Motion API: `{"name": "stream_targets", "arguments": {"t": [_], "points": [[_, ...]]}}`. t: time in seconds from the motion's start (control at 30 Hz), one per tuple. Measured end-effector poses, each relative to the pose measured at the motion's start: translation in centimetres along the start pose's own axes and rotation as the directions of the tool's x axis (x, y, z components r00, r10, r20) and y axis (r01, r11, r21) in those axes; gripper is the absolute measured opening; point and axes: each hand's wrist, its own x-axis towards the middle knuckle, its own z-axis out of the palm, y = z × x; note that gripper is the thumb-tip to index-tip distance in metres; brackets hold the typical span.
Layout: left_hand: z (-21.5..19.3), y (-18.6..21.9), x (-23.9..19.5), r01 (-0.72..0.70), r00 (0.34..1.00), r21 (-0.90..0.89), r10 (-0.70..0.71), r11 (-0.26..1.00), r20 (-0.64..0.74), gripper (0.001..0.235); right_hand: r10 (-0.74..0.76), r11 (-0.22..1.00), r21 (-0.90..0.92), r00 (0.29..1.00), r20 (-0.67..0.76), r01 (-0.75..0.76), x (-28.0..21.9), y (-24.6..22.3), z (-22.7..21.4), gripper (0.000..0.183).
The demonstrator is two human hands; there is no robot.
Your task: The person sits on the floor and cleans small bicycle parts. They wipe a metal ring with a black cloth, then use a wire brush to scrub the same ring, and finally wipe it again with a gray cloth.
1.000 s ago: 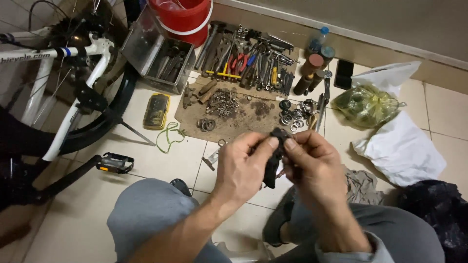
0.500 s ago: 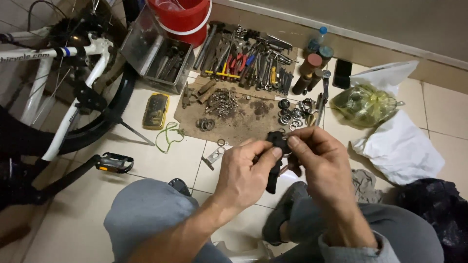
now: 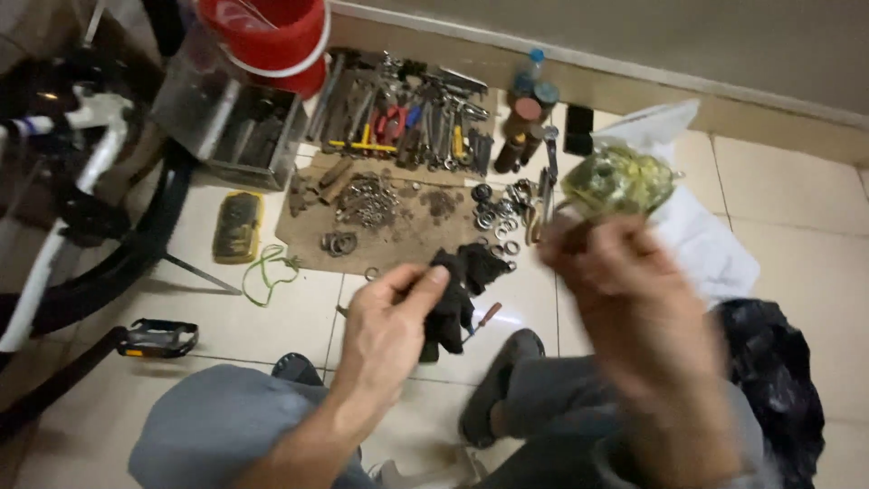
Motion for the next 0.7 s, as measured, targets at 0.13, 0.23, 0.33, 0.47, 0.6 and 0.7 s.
{"name": "stream_targets", "arguments": {"t": [0.13, 0.23, 0.33, 0.47, 0.6, 0.7], "points": [[-0.5, 0.0, -0.1, -0.026, 0.996, 0.16, 0.039, 0.987, -0.078, 0.027, -0.251, 0.909, -0.352, 0.967, -0.039, 0.222, -0.6, -4.5, -2.5, 0.009], [-1.1, -0.4, -0.3, -0.135, 0.99, -0.152, 0.141, 0.979, 0.028, 0.021, -0.337, 0.873, -0.405, 0.936, -0.102, 0.27, 2.4, -4.7, -7.3, 0.007], [-1.6, 2.3, -1.6, 0.011, 1.0, 0.004, -0.011, 1.0, 0.022, 0.022, -0.291, 0.858, -0.475, 0.947, -0.14, 0.194, 6.2, -2.0, -12.0, 0.005], [-3.2, 5.5, -2.2, 0.313, 0.942, 0.599, -0.321, 0.737, -0.098, 0.032, -0.002, 0.766, -0.553, 0.861, -0.509, -0.326, 9.9, 3.8, -15.0, 0.018], [-6.0, 4.6, 0.5, 0.38, 0.91, 0.503, -0.411, 0.776, -0.054, 0.024, 0.076, 0.795, -0.42, 0.759, -0.647, -0.437, 14.7, 11.9, -22.3, 0.009], [-11.9, -1.3, 4.8, 0.426, 0.884, 0.428, -0.468, 0.797, -0.007, 0.019, 0.124, 0.808, -0.313, 0.664, -0.737, -0.499, 18.8, 19.2, -29.4, 0.003]]}}
